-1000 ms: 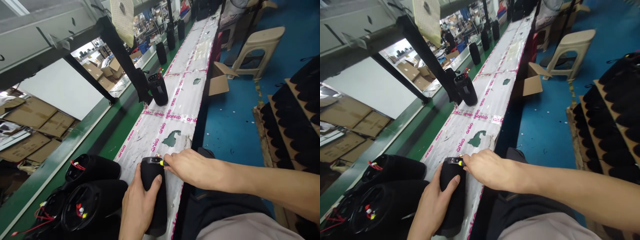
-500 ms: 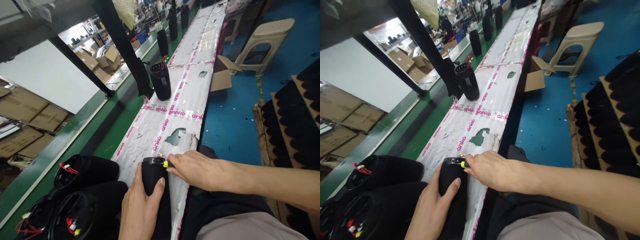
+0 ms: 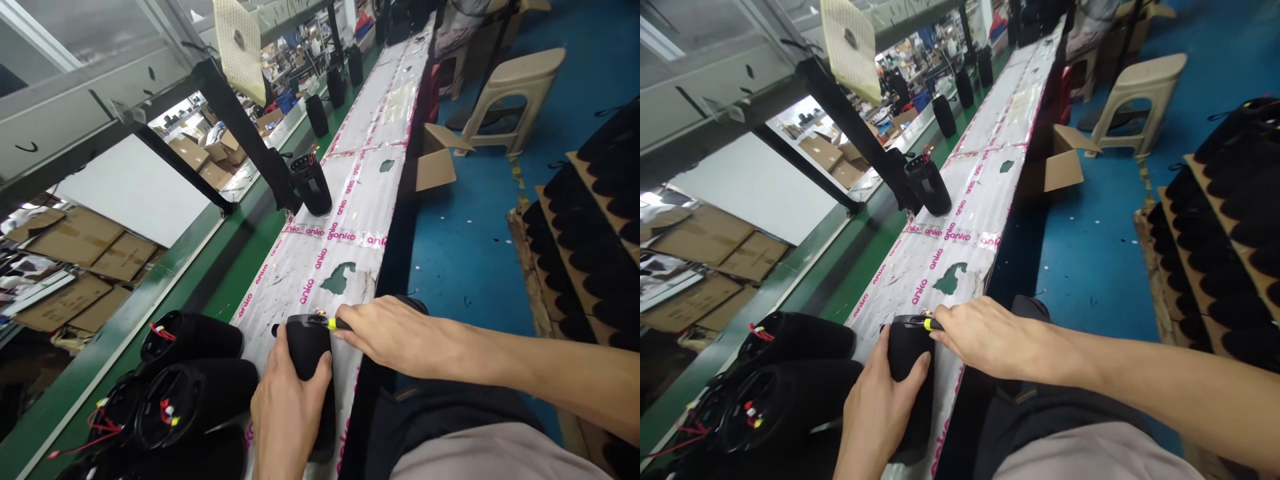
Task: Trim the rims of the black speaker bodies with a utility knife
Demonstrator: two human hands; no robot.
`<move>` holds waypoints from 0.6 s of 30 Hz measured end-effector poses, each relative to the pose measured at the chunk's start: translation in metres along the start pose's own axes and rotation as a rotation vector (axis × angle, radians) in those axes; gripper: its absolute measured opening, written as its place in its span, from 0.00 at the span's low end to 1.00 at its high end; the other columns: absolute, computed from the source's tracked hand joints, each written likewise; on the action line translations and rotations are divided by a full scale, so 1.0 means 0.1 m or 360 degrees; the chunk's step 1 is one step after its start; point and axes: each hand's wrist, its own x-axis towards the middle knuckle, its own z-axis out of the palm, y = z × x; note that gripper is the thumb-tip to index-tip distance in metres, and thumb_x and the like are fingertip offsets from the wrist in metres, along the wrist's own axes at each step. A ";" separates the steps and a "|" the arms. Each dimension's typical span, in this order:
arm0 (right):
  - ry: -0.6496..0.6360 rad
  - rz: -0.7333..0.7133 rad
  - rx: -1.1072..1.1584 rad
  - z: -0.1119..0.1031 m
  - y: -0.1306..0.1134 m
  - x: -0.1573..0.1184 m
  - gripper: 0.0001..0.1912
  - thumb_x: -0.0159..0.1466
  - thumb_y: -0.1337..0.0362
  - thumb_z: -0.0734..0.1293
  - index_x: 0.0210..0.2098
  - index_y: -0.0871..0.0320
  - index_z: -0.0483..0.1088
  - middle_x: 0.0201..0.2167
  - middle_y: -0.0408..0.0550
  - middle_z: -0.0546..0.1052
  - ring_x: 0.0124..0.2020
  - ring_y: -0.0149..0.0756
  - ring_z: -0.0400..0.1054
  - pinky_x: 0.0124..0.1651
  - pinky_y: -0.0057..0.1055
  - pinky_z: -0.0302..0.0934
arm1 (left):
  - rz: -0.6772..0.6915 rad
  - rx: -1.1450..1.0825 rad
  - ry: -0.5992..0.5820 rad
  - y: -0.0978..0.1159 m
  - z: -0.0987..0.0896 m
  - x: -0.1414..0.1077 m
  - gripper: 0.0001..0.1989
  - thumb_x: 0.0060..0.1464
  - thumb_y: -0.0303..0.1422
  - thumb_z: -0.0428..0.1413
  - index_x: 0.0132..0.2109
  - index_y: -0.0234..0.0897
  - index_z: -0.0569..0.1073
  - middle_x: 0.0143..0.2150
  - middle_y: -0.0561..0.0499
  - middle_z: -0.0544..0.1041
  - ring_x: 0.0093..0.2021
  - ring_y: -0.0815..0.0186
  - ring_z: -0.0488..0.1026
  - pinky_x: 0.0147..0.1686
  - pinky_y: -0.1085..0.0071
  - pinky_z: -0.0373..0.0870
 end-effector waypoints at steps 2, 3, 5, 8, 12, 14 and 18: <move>0.0012 0.0001 -0.0044 0.03 0.03 -0.02 0.12 0.74 0.57 0.58 0.38 0.57 0.64 0.27 0.44 0.77 0.25 0.39 0.74 0.25 0.34 0.42 | 0.0026 0.0100 0.0045 0.05 0.01 -0.02 0.37 0.62 0.49 0.49 0.71 0.34 0.52 0.65 0.34 0.69 0.56 0.43 0.75 0.47 0.53 0.72; 0.0013 0.0000 -0.0054 0.04 0.05 -0.02 0.11 0.74 0.57 0.58 0.38 0.57 0.64 0.27 0.44 0.77 0.25 0.39 0.74 0.25 0.35 0.41 | 0.0033 0.0129 0.0062 0.06 0.02 -0.02 0.37 0.62 0.48 0.49 0.71 0.34 0.53 0.65 0.34 0.69 0.55 0.43 0.75 0.46 0.53 0.72; 0.0003 -0.0004 -0.0063 0.06 0.07 -0.02 0.11 0.74 0.58 0.59 0.38 0.57 0.65 0.26 0.44 0.76 0.24 0.40 0.74 0.24 0.35 0.40 | 0.0026 0.0137 0.0076 0.06 0.03 -0.01 0.37 0.62 0.49 0.49 0.71 0.34 0.52 0.64 0.34 0.69 0.54 0.44 0.76 0.46 0.54 0.72; -0.0024 0.0000 -0.0046 0.10 0.08 -0.02 0.10 0.73 0.58 0.60 0.38 0.57 0.65 0.26 0.44 0.76 0.25 0.41 0.74 0.24 0.35 0.40 | 0.0024 0.0114 0.0062 0.05 0.04 0.00 0.38 0.62 0.50 0.49 0.71 0.35 0.52 0.65 0.35 0.69 0.55 0.44 0.75 0.47 0.54 0.71; -0.0048 0.0009 -0.0018 0.14 0.08 -0.03 0.10 0.74 0.58 0.60 0.39 0.57 0.65 0.27 0.44 0.77 0.26 0.41 0.75 0.24 0.34 0.43 | 0.0014 0.0118 0.0065 0.05 0.03 0.00 0.38 0.62 0.49 0.50 0.71 0.35 0.52 0.65 0.36 0.69 0.54 0.44 0.75 0.46 0.54 0.71; -0.0052 0.0009 -0.0012 0.15 0.09 -0.04 0.09 0.74 0.59 0.60 0.40 0.57 0.65 0.28 0.44 0.77 0.26 0.41 0.75 0.24 0.34 0.44 | 0.0010 0.0118 0.0068 0.06 0.03 -0.01 0.37 0.62 0.49 0.49 0.71 0.35 0.53 0.64 0.35 0.70 0.53 0.44 0.76 0.45 0.54 0.72; -0.0045 0.0017 -0.0021 0.12 0.08 -0.05 0.08 0.74 0.60 0.60 0.40 0.56 0.65 0.27 0.43 0.76 0.26 0.41 0.75 0.24 0.34 0.45 | 0.0019 0.0154 0.0110 0.07 0.05 -0.01 0.37 0.62 0.49 0.50 0.70 0.34 0.54 0.61 0.35 0.72 0.50 0.46 0.78 0.43 0.57 0.72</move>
